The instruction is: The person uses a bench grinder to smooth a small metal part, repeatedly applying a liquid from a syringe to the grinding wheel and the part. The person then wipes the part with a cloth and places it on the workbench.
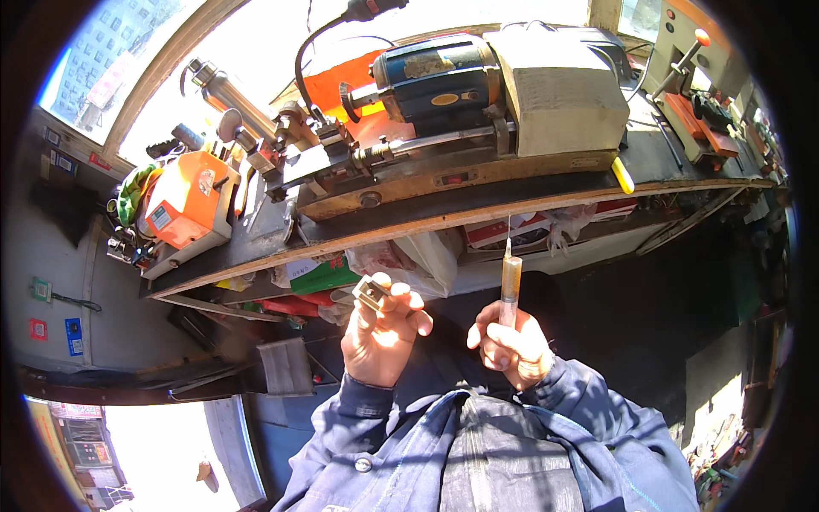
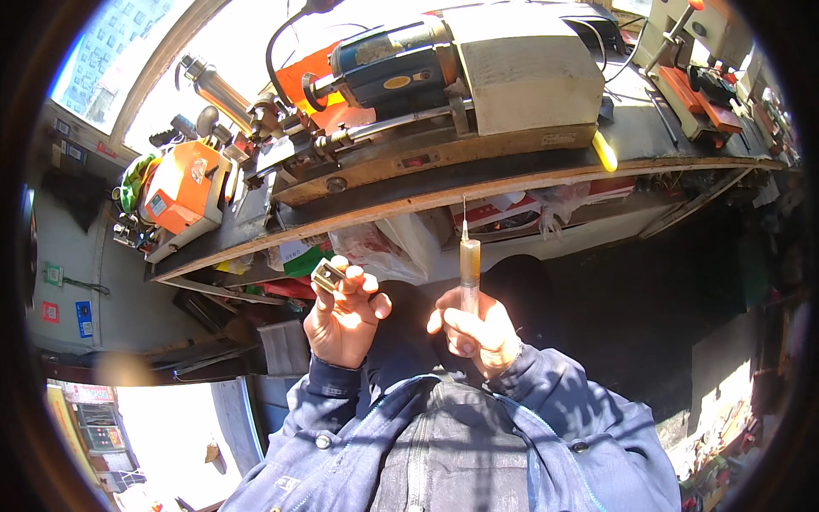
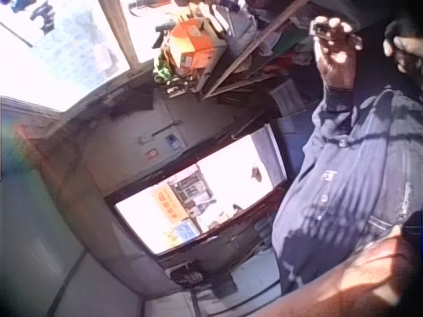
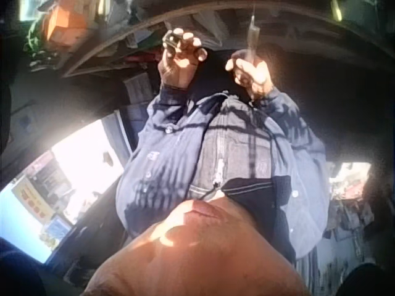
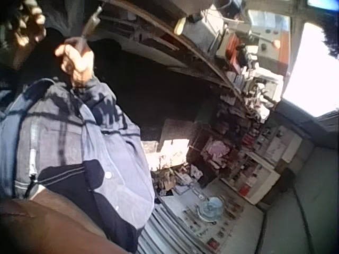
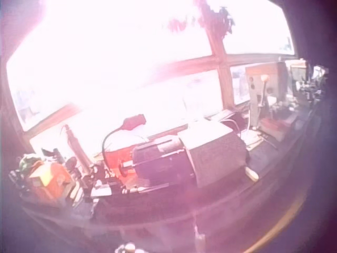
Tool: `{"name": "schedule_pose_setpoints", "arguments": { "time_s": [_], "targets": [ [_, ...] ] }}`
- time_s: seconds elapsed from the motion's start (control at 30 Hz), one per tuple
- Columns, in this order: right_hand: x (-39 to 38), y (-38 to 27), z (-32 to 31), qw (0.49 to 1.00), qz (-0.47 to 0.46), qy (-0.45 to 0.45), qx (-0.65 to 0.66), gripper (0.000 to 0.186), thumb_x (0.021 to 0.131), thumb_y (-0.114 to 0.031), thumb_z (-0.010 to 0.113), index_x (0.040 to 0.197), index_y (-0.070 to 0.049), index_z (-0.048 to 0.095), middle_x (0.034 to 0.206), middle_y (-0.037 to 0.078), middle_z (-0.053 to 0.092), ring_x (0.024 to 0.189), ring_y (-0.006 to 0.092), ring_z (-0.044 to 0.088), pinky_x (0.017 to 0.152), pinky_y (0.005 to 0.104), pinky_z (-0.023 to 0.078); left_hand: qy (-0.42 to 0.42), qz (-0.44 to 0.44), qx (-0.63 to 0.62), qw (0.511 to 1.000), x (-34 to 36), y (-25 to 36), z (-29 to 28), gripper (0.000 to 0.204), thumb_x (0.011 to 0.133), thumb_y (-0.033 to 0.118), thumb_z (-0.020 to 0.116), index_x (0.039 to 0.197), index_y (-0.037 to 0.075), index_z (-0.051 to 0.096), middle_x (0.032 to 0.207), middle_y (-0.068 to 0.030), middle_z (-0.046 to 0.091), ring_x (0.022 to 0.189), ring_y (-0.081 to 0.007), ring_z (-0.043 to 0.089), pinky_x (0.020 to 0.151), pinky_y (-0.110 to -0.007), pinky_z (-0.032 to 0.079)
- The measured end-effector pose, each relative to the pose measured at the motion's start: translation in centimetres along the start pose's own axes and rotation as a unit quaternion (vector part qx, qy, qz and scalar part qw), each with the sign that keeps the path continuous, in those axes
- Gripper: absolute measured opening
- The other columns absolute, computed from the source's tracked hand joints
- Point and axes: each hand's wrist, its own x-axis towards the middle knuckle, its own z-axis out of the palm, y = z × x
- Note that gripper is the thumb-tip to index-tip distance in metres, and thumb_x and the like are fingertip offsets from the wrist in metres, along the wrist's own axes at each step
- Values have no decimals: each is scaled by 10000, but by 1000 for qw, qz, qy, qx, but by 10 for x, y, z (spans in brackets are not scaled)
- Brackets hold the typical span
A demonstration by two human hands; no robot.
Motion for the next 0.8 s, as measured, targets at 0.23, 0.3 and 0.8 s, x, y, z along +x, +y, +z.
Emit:
{"name": "schedule_pose_setpoints", "arguments": {
  "time_s": [0.23, 0.3, 0.8],
  "targets": [
    [5, 2, -3, 999, -3, 23, -40, 279, 919, -169, 671, 1141, -24, 583, 918, 170, 651, 675, 159, 588, 592, 282, 476, -37, 56, 20, 998, 26, 38, 12, 399, 1006, 379, 614, 1283, 93, 583, 1221, -112, 666, 1060, -246, 618, 790, -440, 499],
    [5, 4, -3, 1000, -20, 20, 0, 238, 944, -131, 673, 1130, -5, 596, 904, 169, 674, 492, 71, 487, 490, 232, 424, -40, 60, 25, 997, 28, 39, 14, 398, 1009, 378, 611, 1286, 93, 581, 1221, -113, 664, 1051, -241, 615, 786, -441, 501],
    [1, 1, -3, 1000, 3, 28, 0, 224, 939, -174, 682, 1066, -16, 587, 837, 134, 647, 479, 76, 464, 489, 239, 400, 20, 51, 28, 998, 15, 20, 7, 404, 982, 371, 652, 1259, 78, 630, 1207, -80, 680, 1032, -228, 613, 786, -421, 463]
  ]
}}
